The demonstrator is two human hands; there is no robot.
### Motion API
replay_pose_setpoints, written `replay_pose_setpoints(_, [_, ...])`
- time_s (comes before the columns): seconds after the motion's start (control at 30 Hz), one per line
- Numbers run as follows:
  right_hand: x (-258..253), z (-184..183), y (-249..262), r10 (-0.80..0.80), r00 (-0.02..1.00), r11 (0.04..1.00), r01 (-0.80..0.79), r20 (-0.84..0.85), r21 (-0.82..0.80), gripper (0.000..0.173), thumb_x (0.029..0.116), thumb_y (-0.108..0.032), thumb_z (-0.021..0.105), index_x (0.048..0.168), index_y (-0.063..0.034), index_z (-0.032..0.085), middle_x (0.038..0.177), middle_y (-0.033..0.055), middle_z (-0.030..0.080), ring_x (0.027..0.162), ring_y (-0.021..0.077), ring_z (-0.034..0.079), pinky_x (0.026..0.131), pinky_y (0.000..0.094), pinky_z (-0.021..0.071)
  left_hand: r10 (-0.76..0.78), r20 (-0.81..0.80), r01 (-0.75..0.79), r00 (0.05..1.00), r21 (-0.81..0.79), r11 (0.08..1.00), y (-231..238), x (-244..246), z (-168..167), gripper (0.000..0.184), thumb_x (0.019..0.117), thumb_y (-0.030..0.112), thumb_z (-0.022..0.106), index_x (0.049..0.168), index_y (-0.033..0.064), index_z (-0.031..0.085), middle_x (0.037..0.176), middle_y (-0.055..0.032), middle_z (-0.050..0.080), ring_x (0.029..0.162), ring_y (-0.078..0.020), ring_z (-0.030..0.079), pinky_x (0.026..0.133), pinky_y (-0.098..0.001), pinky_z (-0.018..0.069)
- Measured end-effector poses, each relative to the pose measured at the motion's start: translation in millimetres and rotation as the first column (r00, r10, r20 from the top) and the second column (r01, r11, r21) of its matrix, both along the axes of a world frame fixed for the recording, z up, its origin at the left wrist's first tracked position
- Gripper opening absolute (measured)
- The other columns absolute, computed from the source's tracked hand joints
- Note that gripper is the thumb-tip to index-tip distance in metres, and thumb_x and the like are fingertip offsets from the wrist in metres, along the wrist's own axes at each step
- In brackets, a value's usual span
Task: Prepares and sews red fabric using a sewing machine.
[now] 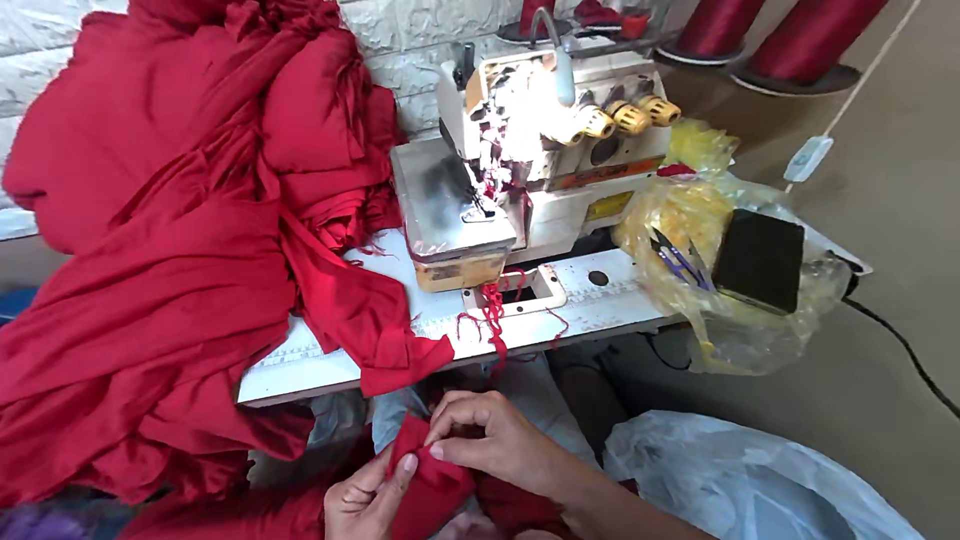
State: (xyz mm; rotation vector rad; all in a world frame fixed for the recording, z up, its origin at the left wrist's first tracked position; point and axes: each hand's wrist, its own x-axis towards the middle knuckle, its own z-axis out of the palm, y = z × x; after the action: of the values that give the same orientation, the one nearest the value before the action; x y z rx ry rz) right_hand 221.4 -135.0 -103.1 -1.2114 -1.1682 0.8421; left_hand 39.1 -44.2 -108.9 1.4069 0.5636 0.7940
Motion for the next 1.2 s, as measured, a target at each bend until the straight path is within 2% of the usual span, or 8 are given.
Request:
replay_pose_setpoints(0.1, [-6.4, 4.3, -0.1, -0.057, 0.998, 0.997, 0.057, -0.007, -0.046, 0.011, 0.0951, -0.008, 0.064, 0.099, -0.0021, 0.072, 0.08, 0.0002, 0.067, 0.058, -0.0019, 0.057, 0.052, 0.0145, 0.0488, 0.062, -0.075, -0.049, 0.995, 0.161, 0.986, -2.4, 2.4, 1.4, 0.027, 0.0854, -0.006, 0.069, 0.11, 0.0027, 0.078, 0.095, 0.003, 0.079, 0.084, -0.0003, 0.073, 0.08, -0.0194, 0.0601])
replay_pose_setpoints(0.23, [-21.1, -0.4, 3.6, -0.2, 0.934, 0.973, 0.154, 0.295, 0.173, 0.01, 0.0951, -0.007, 0.062, 0.1, -0.0012, 0.069, 0.081, 0.0051, 0.069, 0.065, 0.0043, 0.063, 0.061, 0.0168, 0.0532, 0.269, -0.103, -0.23, 0.958, 0.286, 0.93, -6.2, 12.5, -4.9, 0.018, 0.086, -0.004, 0.061, 0.098, 0.0002, 0.074, 0.074, 0.0085, 0.07, 0.062, 0.0074, 0.059, 0.059, -0.0117, 0.0503])
replay_pose_setpoints(0.5, [-19.6, -6.1, 16.1, -0.527, 0.585, 0.842, 0.46, 0.617, 0.283, 0.019, 0.0826, -0.011, 0.068, 0.1, -0.007, 0.075, 0.092, 0.0083, 0.069, 0.066, 0.0157, 0.065, 0.054, 0.0324, 0.0544, 0.304, 0.288, -0.41, 0.908, 0.463, 0.785, -8.0, 15.6, -6.5, 0.019, 0.099, 0.026, 0.067, 0.113, 0.0219, 0.079, 0.118, 0.0093, 0.071, 0.111, -0.0051, 0.065, 0.097, -0.0212, 0.0538])
replay_pose_setpoints(0.63, [-16.2, -7.0, 12.1, -0.221, 0.972, 0.966, 0.229, -0.081, 0.121, 0.022, 0.0944, 0.004, 0.058, 0.111, 0.0016, 0.072, 0.102, 0.0032, 0.074, 0.076, 0.0018, 0.068, 0.064, 0.0168, 0.058, 0.381, 0.321, -0.379, 0.867, -0.071, 0.923, -5.8, 12.3, 3.0, 0.016, 0.095, 0.014, 0.068, 0.107, 0.0144, 0.078, 0.104, 0.0046, 0.077, 0.096, -0.0057, 0.072, 0.086, -0.0248, 0.0592])
replay_pose_setpoints(0.73, [-22.0, -5.1, 9.3, 0.094, 0.747, 0.996, -0.068, -0.658, 0.064, 0.02, 0.0978, -0.003, 0.058, 0.108, -0.0076, 0.075, 0.094, -0.0001, 0.075, 0.069, 0.0011, 0.065, 0.059, 0.0172, 0.0544, 0.443, 0.331, -0.185, 0.833, -0.589, 0.787, -3.3, 13.0, 15.8, 0.021, 0.1007, 0.013, 0.047, 0.1, 0.0111, 0.068, 0.093, -0.0032, 0.074, 0.088, -0.0107, 0.073, 0.081, -0.03, 0.0615])
replay_pose_setpoints(0.83, [-28.5, -8.1, 8.4, 0.295, 0.726, 0.944, -0.321, -0.622, 0.073, 0.014, 0.0985, -0.018, 0.065, 0.092, -0.0159, 0.077, 0.083, -0.0079, 0.073, 0.073, -0.0026, 0.066, 0.067, 0.0171, 0.0557, 0.342, 0.345, -0.005, 0.874, -0.697, 0.717, -7.1, 18.0, 26.0, 0.026, 0.1058, 0.025, 0.049, 0.099, 0.0088, 0.069, 0.088, -0.0055, 0.073, 0.082, -0.0117, 0.073, 0.076, -0.0304, 0.0627])
replay_pose_setpoints(1.03, [-27.3, -2.7, 13.2, 0.181, 0.82, 0.983, -0.15, -0.543, 0.103, 0.018, 0.1037, -0.017, 0.058, 0.101, -0.0113, 0.074, 0.09, -0.0042, 0.073, 0.081, 0.0014, 0.068, 0.076, 0.0214, 0.0581, 0.18, 0.096, -0.19, 0.979, 0.098, 0.977, 5.0, 12.9, -5.3, 0.031, 0.1118, 0.028, 0.036, 0.114, 0.0052, 0.057, 0.09, 0.0036, 0.063, 0.085, -0.0061, 0.062, 0.08, -0.0247, 0.0541])
replay_pose_setpoints(1.2, [-20.9, -6.8, 14.1, 0.055, 0.854, 0.996, -0.01, -0.518, 0.091, 0.018, 0.104, -0.014, 0.057, 0.103, -0.0059, 0.074, 0.092, 0.0001, 0.073, 0.084, 0.005, 0.07, 0.079, 0.0241, 0.0595, 0.041, 0.028, -0.046, 0.999, 0.201, 0.979, -2.8, 5.2, 0.9, 0.023, 0.0979, 0.011, 0.063, 0.115, 0.0022, 0.052, 0.084, 0.0052, 0.066, 0.074, -0.0018, 0.063, 0.068, -0.0205, 0.0542])
